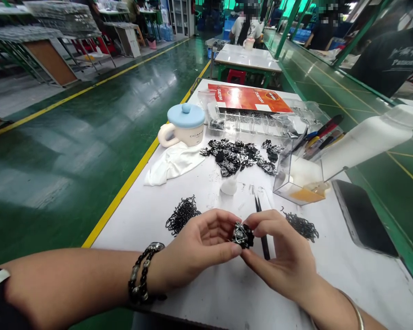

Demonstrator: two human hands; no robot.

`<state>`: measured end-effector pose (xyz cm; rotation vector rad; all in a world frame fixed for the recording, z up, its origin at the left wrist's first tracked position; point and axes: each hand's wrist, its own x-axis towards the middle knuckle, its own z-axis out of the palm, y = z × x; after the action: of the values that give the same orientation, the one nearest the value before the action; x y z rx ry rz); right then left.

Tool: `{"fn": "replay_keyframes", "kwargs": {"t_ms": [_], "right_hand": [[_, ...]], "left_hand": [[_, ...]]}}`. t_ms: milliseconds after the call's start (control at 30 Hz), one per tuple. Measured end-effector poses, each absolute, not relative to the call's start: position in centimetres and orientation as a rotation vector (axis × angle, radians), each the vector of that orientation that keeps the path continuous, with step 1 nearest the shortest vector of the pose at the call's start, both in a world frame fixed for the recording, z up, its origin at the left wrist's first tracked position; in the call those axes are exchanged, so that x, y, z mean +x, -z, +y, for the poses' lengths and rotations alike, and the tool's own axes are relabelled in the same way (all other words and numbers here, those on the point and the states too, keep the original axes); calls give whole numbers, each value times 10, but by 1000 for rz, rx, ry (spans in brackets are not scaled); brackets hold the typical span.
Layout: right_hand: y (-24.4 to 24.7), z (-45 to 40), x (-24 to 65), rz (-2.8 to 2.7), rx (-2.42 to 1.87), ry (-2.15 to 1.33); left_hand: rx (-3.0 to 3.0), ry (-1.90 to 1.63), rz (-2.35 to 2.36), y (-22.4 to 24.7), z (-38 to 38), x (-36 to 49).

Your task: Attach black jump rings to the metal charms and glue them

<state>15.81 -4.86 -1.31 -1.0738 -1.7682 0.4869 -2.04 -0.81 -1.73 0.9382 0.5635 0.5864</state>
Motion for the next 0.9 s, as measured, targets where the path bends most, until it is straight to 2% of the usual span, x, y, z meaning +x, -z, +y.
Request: {"fn": "replay_keyframes", "kwargs": {"t_ms": [167,467,767,900], "right_hand": [[17,-50,155,-1789,-1067,-426],[13,-50,165,-1817,-1041,-644],[-1,-45,186,-1897,-996,-1021],[-1,-26,193,-1767,-1170,-980]], "left_hand": [[959,-594,565,18,-7,-20],[790,-556,459,18,-5,-21],[484,-368,356,8,-3,-18],[513,-366,423,10,-3,-18]]}}
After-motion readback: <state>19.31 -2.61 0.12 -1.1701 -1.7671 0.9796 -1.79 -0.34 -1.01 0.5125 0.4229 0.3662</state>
